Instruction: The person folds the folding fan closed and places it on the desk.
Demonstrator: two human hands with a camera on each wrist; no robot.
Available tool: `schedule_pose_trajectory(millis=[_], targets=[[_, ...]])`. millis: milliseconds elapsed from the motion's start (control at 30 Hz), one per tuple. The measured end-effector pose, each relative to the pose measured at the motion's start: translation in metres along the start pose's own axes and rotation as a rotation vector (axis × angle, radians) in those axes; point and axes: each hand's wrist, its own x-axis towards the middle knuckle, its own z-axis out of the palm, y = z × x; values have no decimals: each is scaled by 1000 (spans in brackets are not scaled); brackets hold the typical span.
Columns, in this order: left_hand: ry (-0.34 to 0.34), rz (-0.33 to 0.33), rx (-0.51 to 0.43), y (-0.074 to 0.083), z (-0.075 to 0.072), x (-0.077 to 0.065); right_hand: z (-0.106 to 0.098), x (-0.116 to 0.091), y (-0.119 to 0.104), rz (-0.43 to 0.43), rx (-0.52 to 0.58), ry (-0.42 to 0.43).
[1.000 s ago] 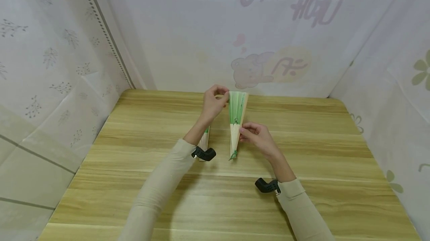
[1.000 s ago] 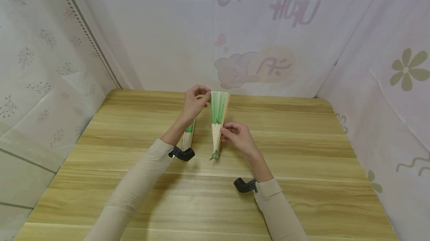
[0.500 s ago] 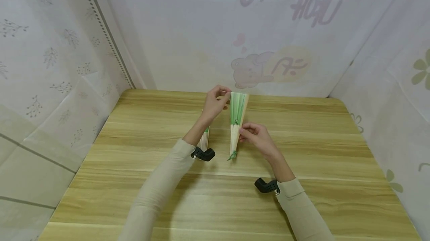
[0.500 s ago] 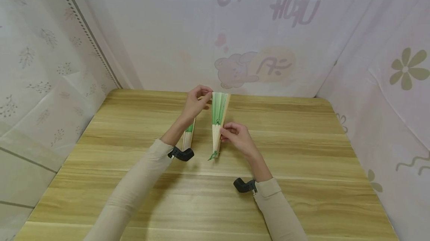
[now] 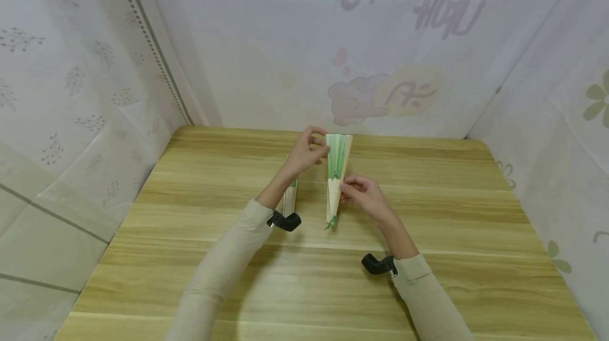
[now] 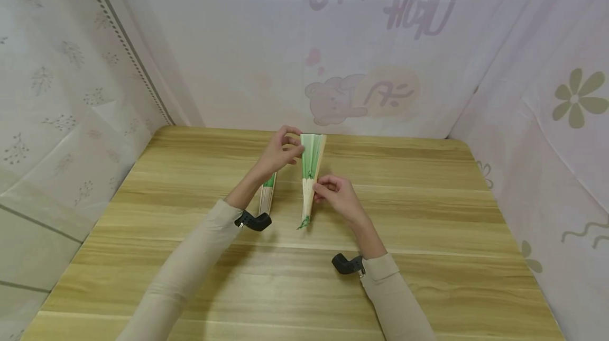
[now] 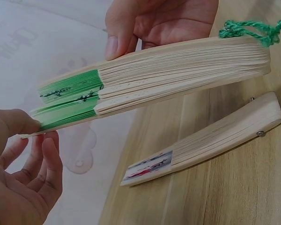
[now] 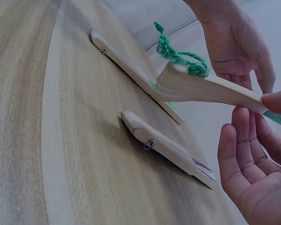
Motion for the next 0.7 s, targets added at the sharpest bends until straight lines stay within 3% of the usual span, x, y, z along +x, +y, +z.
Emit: schedule_pose_trajectory(millis=[433,700], targets=[[44,48,-9,-5,4,1,0,-1,0,9,-10,12],[19,62,-10,-5,6,3,1,0,-1,16,-28,15]])
